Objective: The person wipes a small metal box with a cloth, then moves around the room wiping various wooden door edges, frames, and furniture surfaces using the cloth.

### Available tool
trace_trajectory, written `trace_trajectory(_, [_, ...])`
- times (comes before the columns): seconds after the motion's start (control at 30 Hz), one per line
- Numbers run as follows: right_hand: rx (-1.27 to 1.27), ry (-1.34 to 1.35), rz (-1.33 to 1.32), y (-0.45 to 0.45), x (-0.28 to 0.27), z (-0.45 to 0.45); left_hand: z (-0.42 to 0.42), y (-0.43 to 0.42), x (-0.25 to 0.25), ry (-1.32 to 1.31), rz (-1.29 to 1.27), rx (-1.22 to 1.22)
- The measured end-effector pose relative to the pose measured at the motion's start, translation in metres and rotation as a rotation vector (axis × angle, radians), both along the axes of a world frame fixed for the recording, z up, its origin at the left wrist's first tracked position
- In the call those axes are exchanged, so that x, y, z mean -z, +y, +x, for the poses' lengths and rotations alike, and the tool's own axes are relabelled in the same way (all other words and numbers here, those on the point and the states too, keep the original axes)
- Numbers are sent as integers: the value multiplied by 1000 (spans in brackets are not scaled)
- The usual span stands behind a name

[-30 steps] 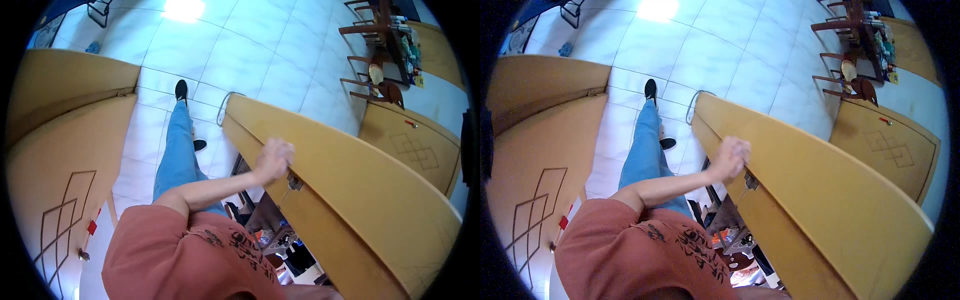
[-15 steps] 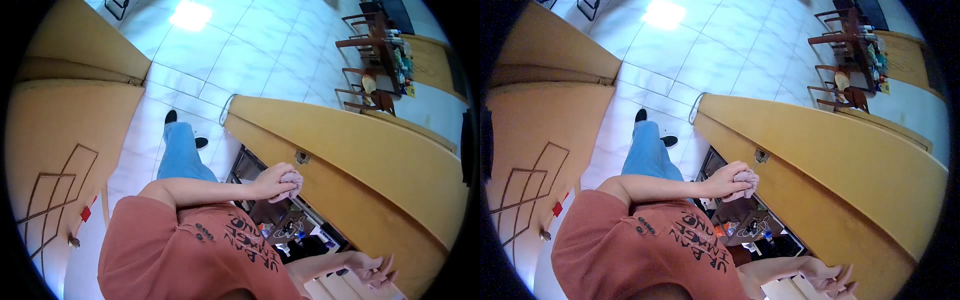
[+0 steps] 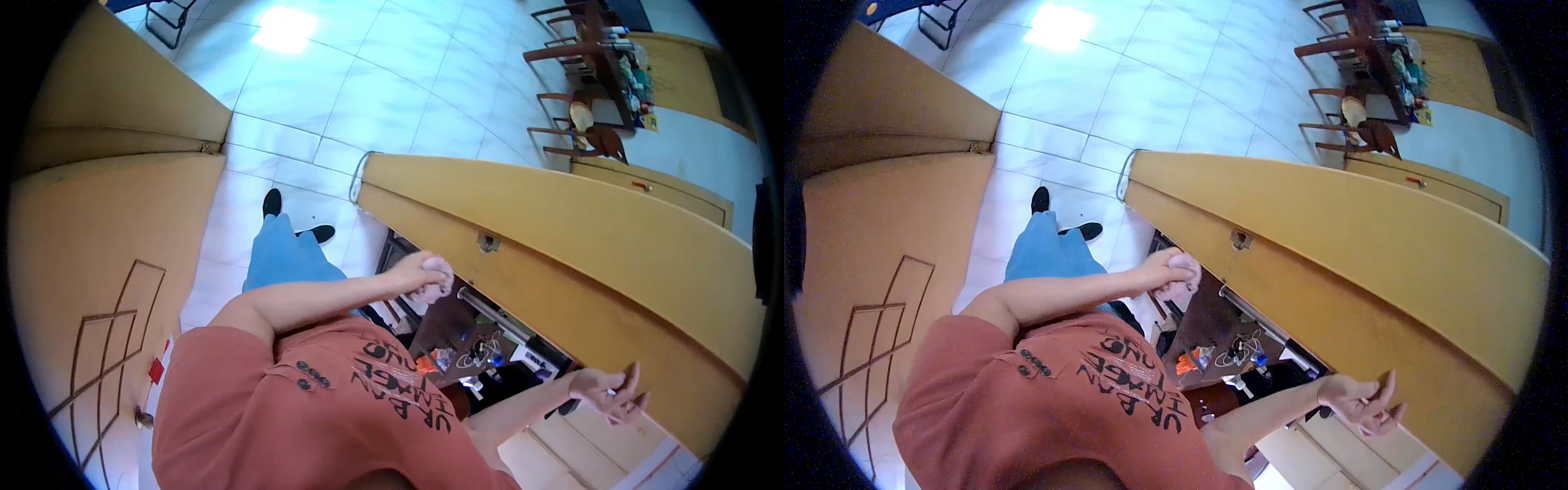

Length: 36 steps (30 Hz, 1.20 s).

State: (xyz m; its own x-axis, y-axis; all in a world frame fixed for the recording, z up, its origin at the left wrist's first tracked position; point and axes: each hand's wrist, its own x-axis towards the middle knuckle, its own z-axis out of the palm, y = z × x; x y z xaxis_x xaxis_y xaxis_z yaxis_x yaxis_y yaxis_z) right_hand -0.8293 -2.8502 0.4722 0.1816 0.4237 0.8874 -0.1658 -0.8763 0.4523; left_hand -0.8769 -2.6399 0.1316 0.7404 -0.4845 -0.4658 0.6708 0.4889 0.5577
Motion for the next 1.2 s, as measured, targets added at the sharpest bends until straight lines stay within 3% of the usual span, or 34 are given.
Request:
trace_trajectory(0.07, [-66,-49,99,3,3,5,-4,35,2,-22,-67,-7])
trace_trajectory(0.13, [50,-70,77,8,4,4,-9,49,14,-45,-66,-41])
trace_trajectory(0.17, [59,-64,70,12,3,3,-12,53,21,-3,98,3])
trace_trajectory(0.2, [59,-64,70,11,4,10,-12,56,25,-3,98,3])
trace_trajectory(0.27, [-167,-95,149,9,7,13,-18,65,32,-15,231,36])
trace_trajectory(0.4, [-134,-106,135,21,7,13,-24,68,33,16,186,64])
trace_trajectory(0.53, [115,-4,-94,31,2,-9,-21,48,18,74,102,2])
trace_trajectory(0.6, [84,7,-182,22,1,-8,-13,19,18,92,62,-84])
trace_trajectory(0.67, [-139,147,-193,16,0,-9,-11,5,16,73,14,-133])
trace_trajectory(0.73, [-165,157,-217,16,-1,-1,3,-27,21,43,-122,-318])
trace_trajectory(0.8, [-252,156,-372,4,2,7,14,-62,28,55,-170,-351])
trace_trajectory(0.87, [-258,124,-429,1,1,13,35,-74,23,109,-135,-537])
trace_trajectory(0.9, [-342,136,-426,-7,3,20,49,-92,29,109,14,-697])
trace_trajectory(0.93, [-406,121,-420,-10,-3,14,55,-105,31,111,13,-696])
trace_trajectory(1.0, [-496,151,-356,-10,-2,14,68,-121,49,125,246,-697])
trace_trajectory(1.07, [-465,242,-289,13,13,20,75,-128,56,161,348,-640])
trace_trajectory(1.13, [-488,220,-300,17,18,27,81,-123,52,29,620,-646])
trace_trajectory(1.2, [-540,164,-339,15,24,45,91,-125,69,44,584,-707])
